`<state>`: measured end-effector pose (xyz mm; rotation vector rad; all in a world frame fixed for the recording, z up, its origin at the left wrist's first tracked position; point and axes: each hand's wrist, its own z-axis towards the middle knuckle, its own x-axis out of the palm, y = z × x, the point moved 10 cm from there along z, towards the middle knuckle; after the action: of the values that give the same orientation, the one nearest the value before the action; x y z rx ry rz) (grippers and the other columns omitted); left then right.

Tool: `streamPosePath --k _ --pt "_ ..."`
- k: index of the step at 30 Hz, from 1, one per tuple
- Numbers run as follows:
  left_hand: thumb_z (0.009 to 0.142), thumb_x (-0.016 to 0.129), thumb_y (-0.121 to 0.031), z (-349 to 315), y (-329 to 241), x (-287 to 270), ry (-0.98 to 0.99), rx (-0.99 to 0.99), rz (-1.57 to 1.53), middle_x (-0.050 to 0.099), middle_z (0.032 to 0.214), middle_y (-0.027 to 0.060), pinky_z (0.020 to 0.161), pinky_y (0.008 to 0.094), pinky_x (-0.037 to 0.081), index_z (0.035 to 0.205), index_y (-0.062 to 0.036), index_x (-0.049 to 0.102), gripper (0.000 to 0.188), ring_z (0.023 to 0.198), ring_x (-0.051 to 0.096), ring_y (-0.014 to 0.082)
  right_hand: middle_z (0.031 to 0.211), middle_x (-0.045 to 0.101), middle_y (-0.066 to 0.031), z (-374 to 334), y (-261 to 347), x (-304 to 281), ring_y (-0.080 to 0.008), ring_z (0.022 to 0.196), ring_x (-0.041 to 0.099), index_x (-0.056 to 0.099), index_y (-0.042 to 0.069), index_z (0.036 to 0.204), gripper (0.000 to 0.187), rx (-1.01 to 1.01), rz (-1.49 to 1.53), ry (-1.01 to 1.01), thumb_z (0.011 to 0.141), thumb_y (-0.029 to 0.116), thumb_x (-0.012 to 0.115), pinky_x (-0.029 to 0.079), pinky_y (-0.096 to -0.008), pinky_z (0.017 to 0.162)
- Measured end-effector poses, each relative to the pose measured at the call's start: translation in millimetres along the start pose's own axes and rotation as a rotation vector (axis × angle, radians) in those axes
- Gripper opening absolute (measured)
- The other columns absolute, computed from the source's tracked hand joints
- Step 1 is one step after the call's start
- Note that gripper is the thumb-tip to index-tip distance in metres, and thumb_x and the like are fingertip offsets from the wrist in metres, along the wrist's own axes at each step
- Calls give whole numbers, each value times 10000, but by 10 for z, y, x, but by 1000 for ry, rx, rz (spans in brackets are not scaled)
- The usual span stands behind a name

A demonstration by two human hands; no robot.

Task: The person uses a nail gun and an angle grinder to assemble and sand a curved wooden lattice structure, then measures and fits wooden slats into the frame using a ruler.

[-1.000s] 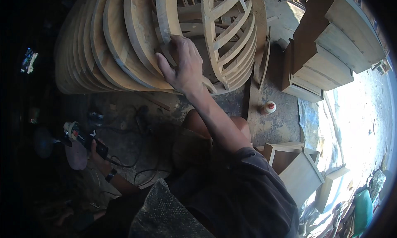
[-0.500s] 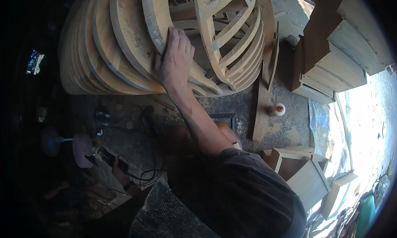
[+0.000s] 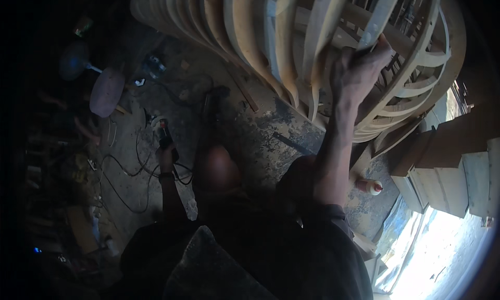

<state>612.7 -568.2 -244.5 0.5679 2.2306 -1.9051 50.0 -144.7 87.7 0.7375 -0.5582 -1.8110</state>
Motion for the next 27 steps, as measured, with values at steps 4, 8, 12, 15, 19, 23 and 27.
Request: streamPosePath --k 4,8,12,15,19,23,27 --pt "703 820 -313 244 566 -362 -195 45 284 720 753 73 616 389 530 904 -39 754 346 675 704 201 1042 559 -275 97 -276 136 -377 915 652 335 -103 1274 549 14 -254 69 875 159 606 578 -492 833" --pt "733 772 -343 112 1133 -464 -330 62 568 729 917 260 733 522 546 1008 0 713 443 907 723 418 1170 578 -368 295 -660 86 -403 1015 686 345 -180 1272 689 -60 -274 130 929 324 666 614 -465 835" --pt "743 743 -298 -42 1399 -263 -250 -321 497 730 1021 262 860 506 563 1128 47 657 523 999 707 432 1162 582 -360 185 -725 399 -401 1010 683 347 -166 1277 673 -211 -326 163 927 313 662 607 -470 839" --pt "754 716 -285 -121 1776 -322 -237 -417 416 727 1043 263 879 506 563 1193 28 632 546 1012 705 428 1157 586 -354 -352 -412 1057 -399 1006 682 348 -156 1281 661 -268 -279 320 925 305 659 602 -474 842" --pt "804 652 -215 118 1880 -155 -221 -448 425 722 1090 259 889 485 561 1273 45 577 541 1049 703 403 1150 590 -347 -1172 -33 1777 -396 1000 679 350 -142 1287 645 -316 -174 573 923 294 655 594 -479 845" --pt "814 648 -199 341 2083 -12 -278 -482 444 719 1105 253 890 475 560 1349 69 518 613 1056 701 399 1142 594 -339 -2158 417 2389 -394 995 677 352 -129 1292 630 -359 -54 878 921 283 651 587 -483 849" --pt "828 673 -202 393 2347 303 -343 -495 336 718 1102 244 878 484 562 1428 99 425 716 1041 702 404 1135 599 -332 -3008 813 2696 -392 990 674 354 -115 1297 616 -400 68 1141 919 272 647 580 -488 852"
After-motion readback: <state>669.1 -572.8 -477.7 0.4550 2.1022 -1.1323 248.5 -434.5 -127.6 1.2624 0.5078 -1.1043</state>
